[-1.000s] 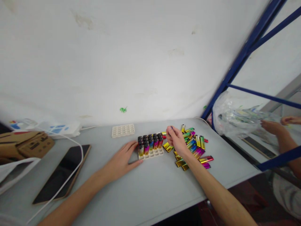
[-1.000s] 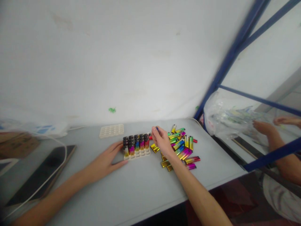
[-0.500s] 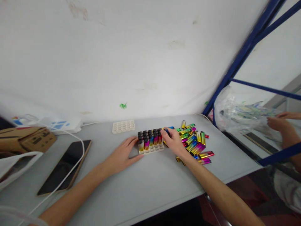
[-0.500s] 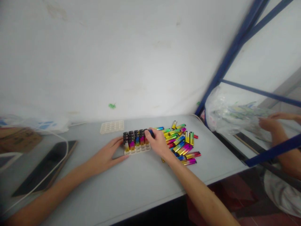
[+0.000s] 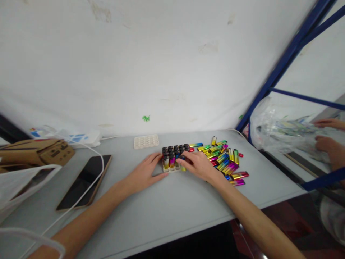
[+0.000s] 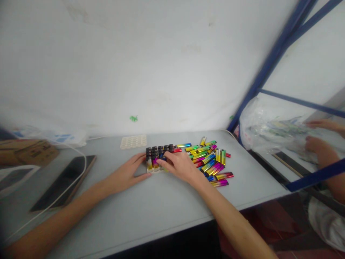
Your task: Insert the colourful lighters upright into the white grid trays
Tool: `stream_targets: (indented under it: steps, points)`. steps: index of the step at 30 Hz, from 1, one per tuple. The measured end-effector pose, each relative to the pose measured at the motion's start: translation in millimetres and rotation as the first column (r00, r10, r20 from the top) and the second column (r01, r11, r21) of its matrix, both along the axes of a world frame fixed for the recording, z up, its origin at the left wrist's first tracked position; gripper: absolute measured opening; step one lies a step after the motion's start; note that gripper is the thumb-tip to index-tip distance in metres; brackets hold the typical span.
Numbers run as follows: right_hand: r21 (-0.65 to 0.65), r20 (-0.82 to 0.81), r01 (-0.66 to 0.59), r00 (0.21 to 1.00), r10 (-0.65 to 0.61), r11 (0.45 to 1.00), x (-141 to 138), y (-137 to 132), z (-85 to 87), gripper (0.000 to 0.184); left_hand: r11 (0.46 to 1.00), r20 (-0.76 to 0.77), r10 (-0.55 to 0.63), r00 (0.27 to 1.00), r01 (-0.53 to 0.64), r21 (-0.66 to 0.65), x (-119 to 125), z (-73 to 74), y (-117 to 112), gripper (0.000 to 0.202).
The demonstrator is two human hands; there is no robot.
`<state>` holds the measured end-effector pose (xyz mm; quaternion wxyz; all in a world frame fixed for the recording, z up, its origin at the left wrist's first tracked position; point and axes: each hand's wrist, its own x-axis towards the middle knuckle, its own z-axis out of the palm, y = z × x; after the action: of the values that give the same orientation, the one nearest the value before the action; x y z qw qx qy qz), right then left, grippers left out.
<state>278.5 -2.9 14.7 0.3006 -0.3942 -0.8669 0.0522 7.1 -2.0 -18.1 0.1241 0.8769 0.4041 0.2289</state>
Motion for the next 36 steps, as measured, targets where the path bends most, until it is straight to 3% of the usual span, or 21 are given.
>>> stream_targets:
  steps: [4, 11, 16, 20, 25, 27, 30, 33, 36]
  points:
    - [-0.020, -0.019, 0.020, 1.000, -0.020, 1.000, -1, 5, -6.4, 0.045, 1.000, 0.005, 0.006, 1.000, -0.006, 0.001, 0, -0.7, 1, 0.063]
    - [-0.082, 0.137, -0.008, 0.990, 0.019, 0.997, 0, 7, -1.4, 0.036, 1.000, 0.004, -0.007, 1.000, 0.007, -0.012, 1, -1.2, 0, 0.063]
    - [0.018, 0.256, 0.174, 0.951, -0.172, 0.985, -8, 0, 0.1, 0.053, 1.000, -0.003, -0.002, 1.000, 0.002, -0.011, 0, -2.4, 1, 0.063]
    - [0.004, 0.133, 0.127, 0.983, -0.127, 0.992, 3, 5, 1.5, 0.060, 1.000, -0.005, 0.006, 1.000, -0.006, -0.001, -1, -3.9, 3, 0.065]
    - [0.060, -0.070, 0.337, 0.940, -0.333, 0.939, 54, 29, 9.1, 0.055, 1.000, -0.012, 0.009, 1.000, -0.009, 0.014, -2, -5.3, 5, 0.066]
    - [0.027, -0.068, 0.316, 0.947, -0.314, 0.948, 74, 38, 8.8, 0.041, 1.000, -0.007, 0.010, 1.000, -0.010, 0.014, -2, -5.1, 5, 0.065]
    - [-0.057, 0.004, 0.180, 0.984, -0.180, 0.982, 89, 46, 1.5, 0.025, 1.000, -0.001, 0.009, 1.000, -0.009, 0.005, -2, -4.6, 5, 0.064]
    - [-0.109, 0.076, 0.070, 0.995, -0.062, 0.992, 82, 52, -8.6, 0.023, 1.000, 0.000, 0.012, 1.000, -0.012, -0.005, -2, -4.5, 4, 0.063]
    - [-0.118, 0.152, 0.077, 0.987, -0.059, 0.990, 66, 61, -14.9, 0.024, 1.000, 0.012, 0.017, 1.000, -0.017, 0.000, -2, -4.6, 4, 0.063]
